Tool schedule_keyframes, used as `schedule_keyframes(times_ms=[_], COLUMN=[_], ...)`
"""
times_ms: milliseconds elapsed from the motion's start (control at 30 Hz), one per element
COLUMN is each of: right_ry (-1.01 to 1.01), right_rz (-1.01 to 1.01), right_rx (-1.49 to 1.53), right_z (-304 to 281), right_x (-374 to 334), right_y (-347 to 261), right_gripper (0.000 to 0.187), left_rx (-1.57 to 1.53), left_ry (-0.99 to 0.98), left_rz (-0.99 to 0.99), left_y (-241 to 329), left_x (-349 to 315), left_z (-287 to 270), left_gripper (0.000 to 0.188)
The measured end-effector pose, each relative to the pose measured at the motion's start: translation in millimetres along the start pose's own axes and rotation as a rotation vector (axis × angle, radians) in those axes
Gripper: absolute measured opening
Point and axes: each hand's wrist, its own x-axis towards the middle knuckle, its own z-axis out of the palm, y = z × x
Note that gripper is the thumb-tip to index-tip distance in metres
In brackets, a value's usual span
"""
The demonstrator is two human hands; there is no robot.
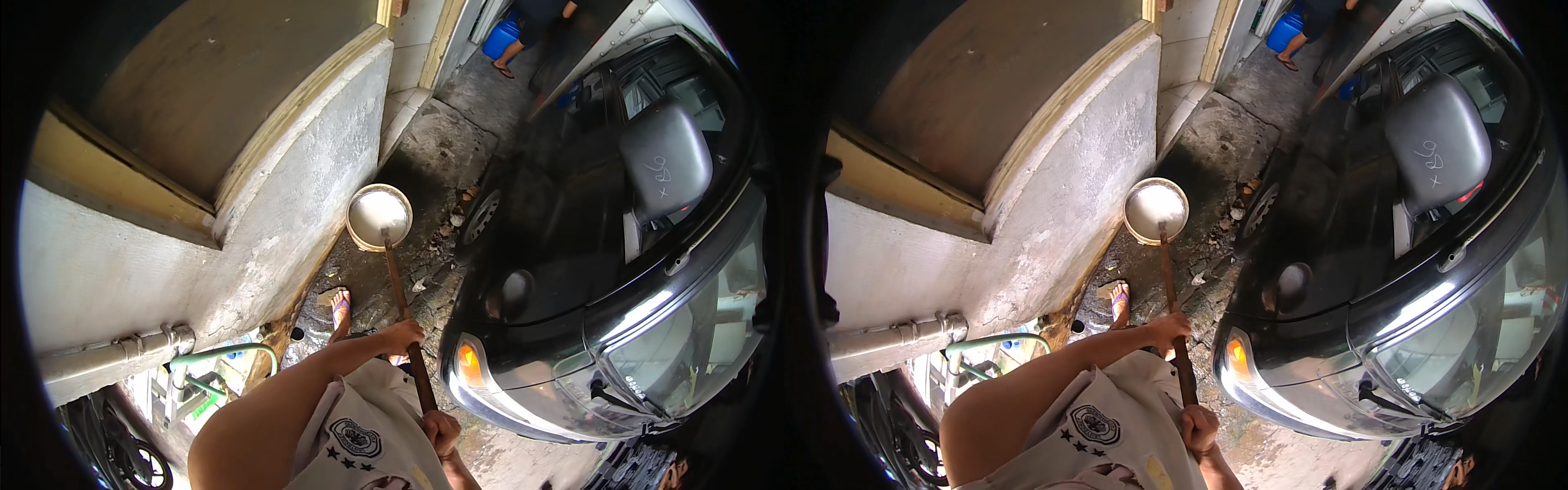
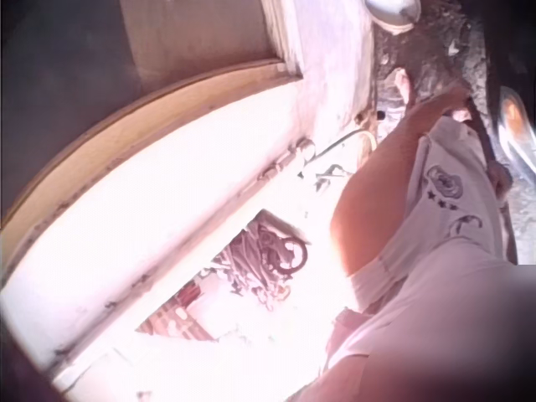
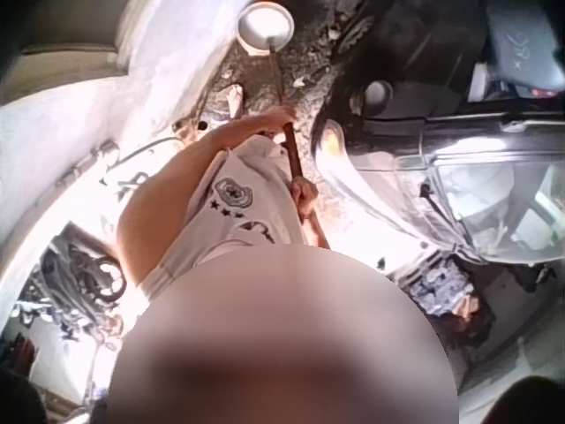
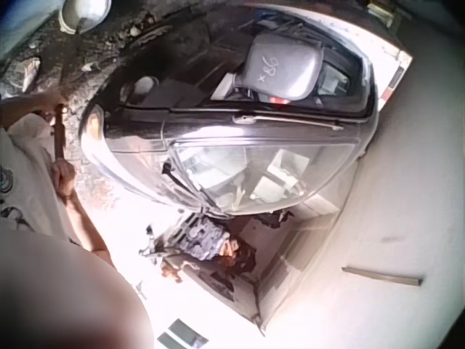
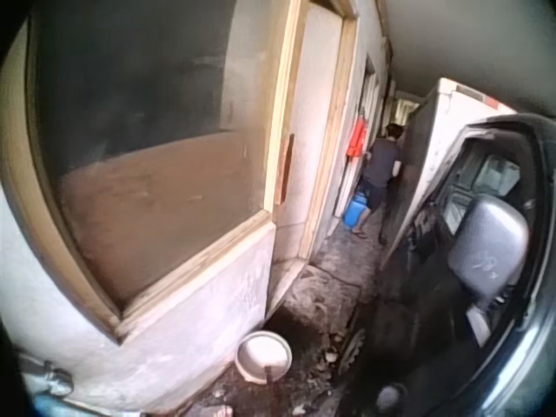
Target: The person repeatedly dips a long-handled brush into a bucket and scrubs the front bumper and lower hood of a dark car. Another person wipes the windshield with a cloth. The camera wearer continues scrubbing the same area throughout the clip.
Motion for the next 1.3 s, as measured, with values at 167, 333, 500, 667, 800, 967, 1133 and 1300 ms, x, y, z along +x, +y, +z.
schedule_keyframes(times_ms=[167,333,500,667,800,967,1133,1300], right_ry=[0.285,0.432,0.332,0.179,0.138,0.117,0.449,0.332], right_rz=[0.141,0.235,0.239,0.288,0.187,0.180,0.310,0.308], right_rx=[0.314,0.165,0.060,0.148,-0.139,-0.084,0.309,0.150], right_z=[-44,-106,-68,-15,-21,-13,-57,-114], right_x=[60,229,338,278,124,-1,84,228], right_y=[-12,-101,-136,-74,-32,2,-17,-124], right_gripper=[0.039,0.044,0.038,0.042,0.042,0.037,0.044,0.043], left_rx=[0.024,-0.104,-0.229,-0.177,-0.103,0.036,-0.037,-0.166], left_ry=[-0.147,0.052,0.217,0.398,0.245,-0.217,-0.089,0.224], left_rz=[-0.235,-0.382,-0.421,-0.297,-0.169,-0.112,-0.175,-0.214], left_y=[20,76,58,2,-8,-11,13,75], left_x=[71,169,189,131,64,16,89,182], left_z=[-25,-115,-173,-130,-47,17,-22,-114], left_gripper=[0.030,0.032,0.024,0.017,0.009,0.016,0.024,0.018])
